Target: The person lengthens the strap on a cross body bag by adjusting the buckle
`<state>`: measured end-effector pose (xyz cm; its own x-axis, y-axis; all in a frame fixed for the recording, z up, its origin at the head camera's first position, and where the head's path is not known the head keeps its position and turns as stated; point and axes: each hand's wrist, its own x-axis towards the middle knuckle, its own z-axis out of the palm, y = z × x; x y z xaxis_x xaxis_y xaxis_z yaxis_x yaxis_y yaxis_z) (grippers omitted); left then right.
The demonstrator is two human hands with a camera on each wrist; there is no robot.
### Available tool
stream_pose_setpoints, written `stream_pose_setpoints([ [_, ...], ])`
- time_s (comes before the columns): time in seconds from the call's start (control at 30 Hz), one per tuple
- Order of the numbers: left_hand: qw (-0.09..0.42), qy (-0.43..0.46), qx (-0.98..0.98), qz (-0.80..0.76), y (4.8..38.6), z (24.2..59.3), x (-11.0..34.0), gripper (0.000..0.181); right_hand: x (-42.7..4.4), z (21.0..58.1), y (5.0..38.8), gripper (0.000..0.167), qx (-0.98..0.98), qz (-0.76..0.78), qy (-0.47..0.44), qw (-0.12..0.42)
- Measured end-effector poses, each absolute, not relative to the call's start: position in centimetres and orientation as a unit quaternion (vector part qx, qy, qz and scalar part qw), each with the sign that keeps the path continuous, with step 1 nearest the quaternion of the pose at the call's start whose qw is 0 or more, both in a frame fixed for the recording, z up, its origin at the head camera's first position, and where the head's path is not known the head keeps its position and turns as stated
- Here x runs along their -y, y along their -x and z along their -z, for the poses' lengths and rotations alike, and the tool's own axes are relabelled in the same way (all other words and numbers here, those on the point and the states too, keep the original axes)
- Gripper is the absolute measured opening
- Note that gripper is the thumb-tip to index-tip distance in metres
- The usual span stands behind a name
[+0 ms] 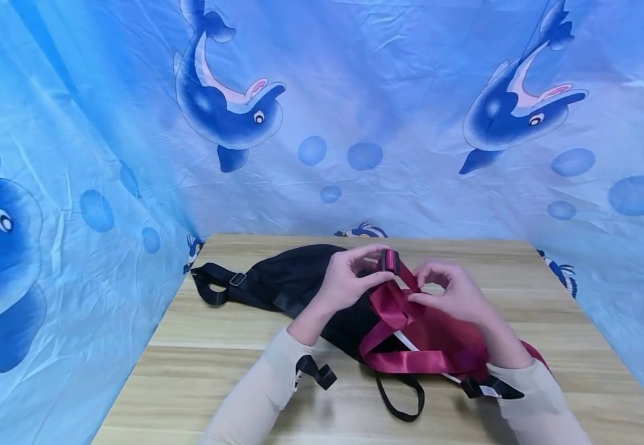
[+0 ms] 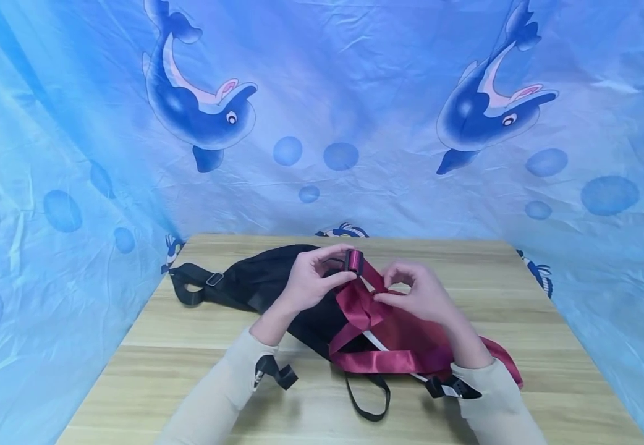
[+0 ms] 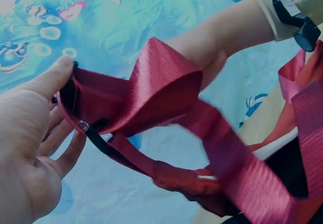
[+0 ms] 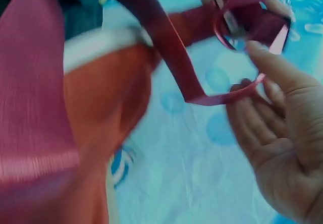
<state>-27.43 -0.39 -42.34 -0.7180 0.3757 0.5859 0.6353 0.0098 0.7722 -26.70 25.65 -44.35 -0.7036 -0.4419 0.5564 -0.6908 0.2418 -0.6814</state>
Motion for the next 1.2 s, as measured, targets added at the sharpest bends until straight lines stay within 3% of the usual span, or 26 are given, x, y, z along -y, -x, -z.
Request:
stream_pose_setpoints([
  [0.13, 0.106, 0.361, 0.708, 0.597, 27.6, 42.5, 0.2, 0.041, -26.7, 43.4, 26.4, 0.033, 0.797, -0.47, -0.364, 0.106],
  [0.33, 0.113, 0.388, 0.691, 0.6, 27.6, 42.2, -0.7, 0.042, -24.8, 40.9, 26.0, 0.047, 0.764, -0.509, -0.394, 0.043],
  [0.43, 0.108, 0.402, 0.68, 0.603, 27.5, 42.3, -1.1, 0.045, -24.1, 39.9, 25.8, 0.045, 0.781, -0.497, -0.376, 0.034],
  [0.67, 0.086, 0.449, 0.705, 0.542, 28.1, 43.3, -1.1, 0.094, -25.4, 38.6, 25.3, 0.029, 0.774, -0.52, -0.358, 0.036],
  [0.73, 0.069, 0.441, 0.727, 0.522, 28.4, 43.6, -0.9, 0.083, -26.1, 38.1, 25.2, 0.025, 0.755, -0.541, -0.367, 0.046],
  [0.9, 0.043, 0.4, 0.775, 0.487, 28.8, 44.1, -0.9, 0.011, -27.2, 37.0, 24.6, 0.033, 0.744, -0.516, -0.421, 0.05],
  [1.07, 0.105, 0.406, 0.802, 0.426, 28.8, 44.2, -1.1, 0.022, -27.3, 36.2, 23.4, 0.041, 0.829, -0.351, -0.422, 0.107],
  [1.2, 0.169, 0.404, 0.834, 0.337, 28.7, 44.2, -0.6, 0.044, -28.5, 34.9, 22.6, 0.029, 0.887, -0.269, -0.347, 0.142],
])
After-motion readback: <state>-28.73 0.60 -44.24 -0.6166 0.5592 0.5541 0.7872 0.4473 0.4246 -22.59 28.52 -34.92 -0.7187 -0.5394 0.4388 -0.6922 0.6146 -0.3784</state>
